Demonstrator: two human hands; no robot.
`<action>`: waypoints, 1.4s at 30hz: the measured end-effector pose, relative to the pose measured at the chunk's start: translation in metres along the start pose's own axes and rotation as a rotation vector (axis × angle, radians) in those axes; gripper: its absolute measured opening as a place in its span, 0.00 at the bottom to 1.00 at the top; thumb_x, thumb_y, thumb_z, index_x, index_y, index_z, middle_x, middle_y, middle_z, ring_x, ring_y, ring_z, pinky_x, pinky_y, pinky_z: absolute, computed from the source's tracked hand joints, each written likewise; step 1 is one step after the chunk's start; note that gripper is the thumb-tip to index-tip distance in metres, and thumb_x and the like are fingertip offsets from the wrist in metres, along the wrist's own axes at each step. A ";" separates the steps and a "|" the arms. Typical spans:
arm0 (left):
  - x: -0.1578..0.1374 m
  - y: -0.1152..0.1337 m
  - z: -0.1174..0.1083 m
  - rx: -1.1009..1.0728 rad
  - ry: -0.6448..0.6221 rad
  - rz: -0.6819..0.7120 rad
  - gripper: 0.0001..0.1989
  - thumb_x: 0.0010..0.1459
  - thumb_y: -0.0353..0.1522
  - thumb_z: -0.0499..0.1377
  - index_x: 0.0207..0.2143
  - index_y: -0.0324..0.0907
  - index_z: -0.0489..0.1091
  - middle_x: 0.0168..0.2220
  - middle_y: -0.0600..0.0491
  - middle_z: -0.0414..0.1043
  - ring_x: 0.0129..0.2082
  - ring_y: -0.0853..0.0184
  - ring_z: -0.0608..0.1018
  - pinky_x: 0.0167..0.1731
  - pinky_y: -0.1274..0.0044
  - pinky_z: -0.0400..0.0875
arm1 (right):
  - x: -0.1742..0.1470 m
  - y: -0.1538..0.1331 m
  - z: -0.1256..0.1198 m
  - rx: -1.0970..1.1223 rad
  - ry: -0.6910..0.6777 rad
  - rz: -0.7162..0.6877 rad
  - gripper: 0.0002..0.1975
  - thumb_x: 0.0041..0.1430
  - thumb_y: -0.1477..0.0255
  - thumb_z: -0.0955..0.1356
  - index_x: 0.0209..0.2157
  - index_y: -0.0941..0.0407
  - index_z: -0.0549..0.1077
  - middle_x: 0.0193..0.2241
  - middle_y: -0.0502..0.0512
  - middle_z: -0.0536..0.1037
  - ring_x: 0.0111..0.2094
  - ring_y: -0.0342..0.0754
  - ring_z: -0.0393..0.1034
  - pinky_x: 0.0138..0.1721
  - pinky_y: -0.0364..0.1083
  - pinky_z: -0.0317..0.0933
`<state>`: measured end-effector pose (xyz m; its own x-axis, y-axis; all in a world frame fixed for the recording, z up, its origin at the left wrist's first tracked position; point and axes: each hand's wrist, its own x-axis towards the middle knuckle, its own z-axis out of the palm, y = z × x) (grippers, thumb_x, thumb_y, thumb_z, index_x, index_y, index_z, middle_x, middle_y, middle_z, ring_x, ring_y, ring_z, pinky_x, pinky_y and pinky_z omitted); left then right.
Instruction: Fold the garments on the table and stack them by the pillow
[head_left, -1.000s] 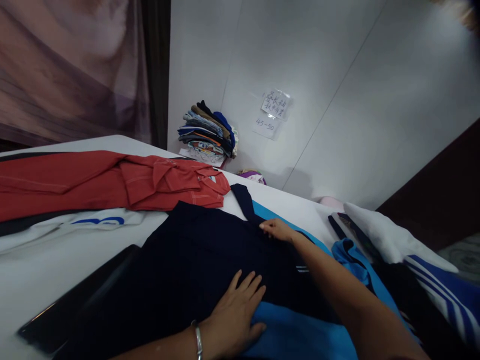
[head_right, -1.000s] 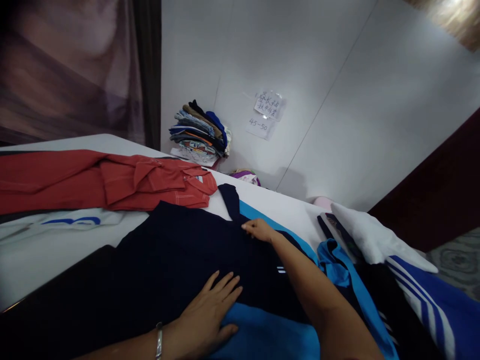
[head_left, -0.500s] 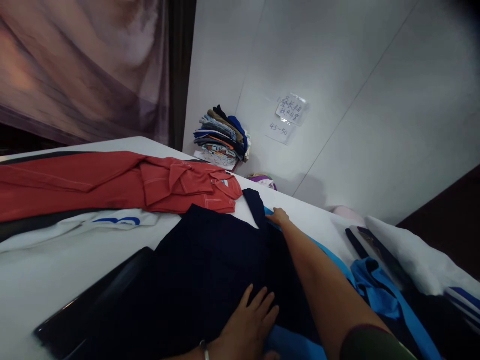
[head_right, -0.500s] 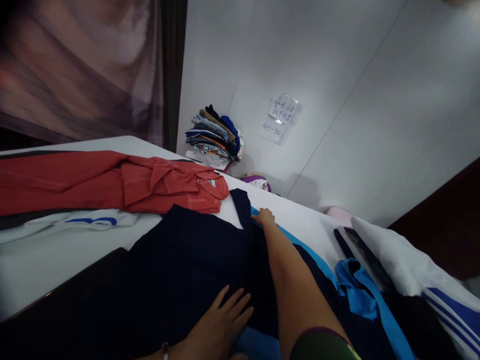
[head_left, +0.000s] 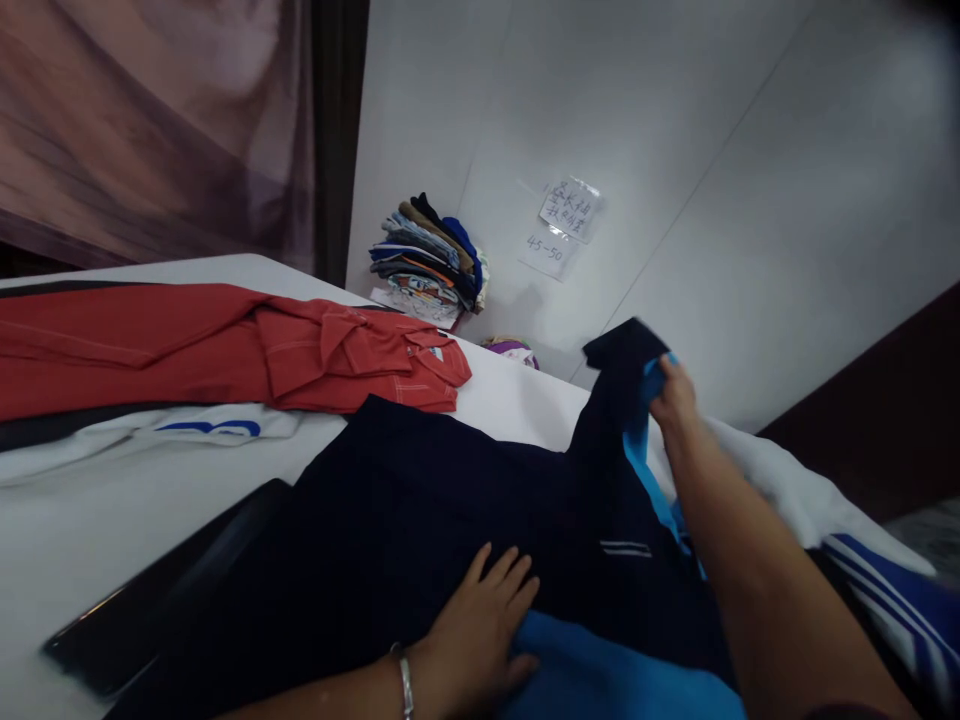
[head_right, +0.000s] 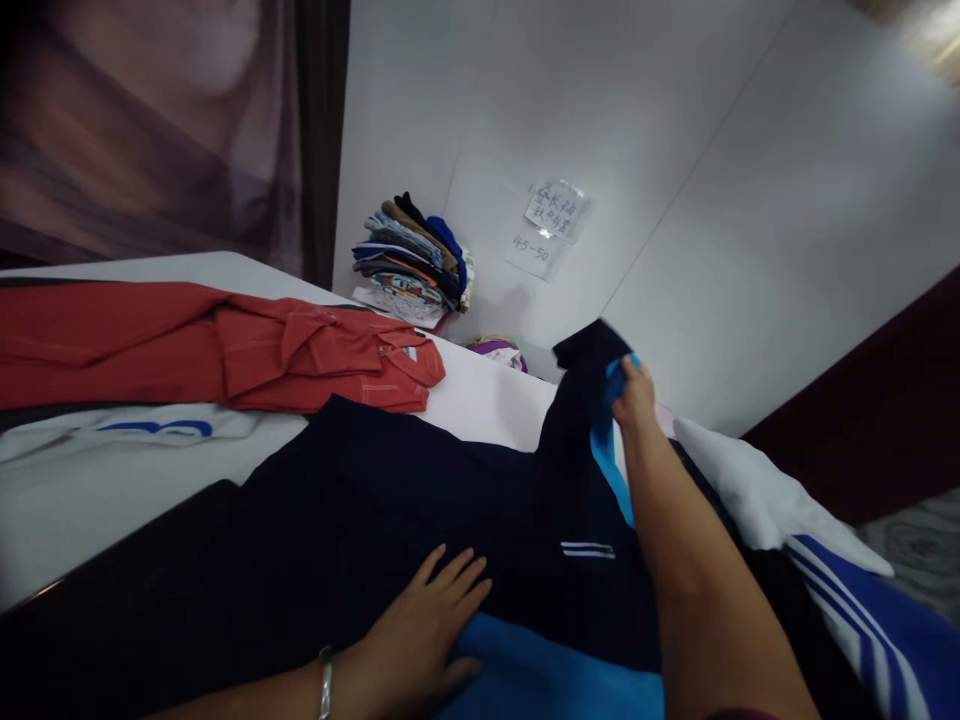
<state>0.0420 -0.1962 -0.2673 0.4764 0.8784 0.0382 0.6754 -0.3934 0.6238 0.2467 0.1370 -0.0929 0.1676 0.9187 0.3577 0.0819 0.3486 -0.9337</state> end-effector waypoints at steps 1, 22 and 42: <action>-0.001 0.000 0.000 0.015 0.005 0.003 0.36 0.58 0.48 0.53 0.66 0.50 0.49 0.68 0.48 0.44 0.68 0.54 0.45 0.66 0.55 0.34 | -0.003 -0.007 -0.021 0.162 0.045 -0.003 0.07 0.56 0.66 0.65 0.34 0.54 0.69 0.26 0.46 0.75 0.28 0.41 0.71 0.37 0.44 0.69; 0.061 -0.058 -0.137 0.486 0.255 -0.330 0.27 0.59 0.36 0.52 0.61 0.43 0.58 0.66 0.45 0.54 0.66 0.59 0.55 0.62 0.61 0.44 | -0.137 -0.051 -0.148 0.714 0.173 0.229 0.11 0.57 0.74 0.63 0.39 0.53 0.75 0.39 0.54 0.81 0.47 0.49 0.74 0.57 0.53 0.62; -0.028 -0.087 -0.140 0.855 0.132 -0.071 0.08 0.49 0.23 0.52 0.30 0.42 0.67 0.35 0.47 0.70 0.36 0.60 0.72 0.38 0.70 0.63 | -0.251 -0.046 -0.249 0.481 0.338 -0.020 0.19 0.52 0.55 0.66 0.39 0.51 0.77 0.41 0.54 0.78 0.46 0.54 0.73 0.55 0.61 0.61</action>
<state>-0.1090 -0.1483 -0.2137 0.3835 0.9122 0.1445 0.9177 -0.3588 -0.1704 0.4457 -0.1562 -0.1354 0.4808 0.8285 0.2870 -0.3531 0.4826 -0.8015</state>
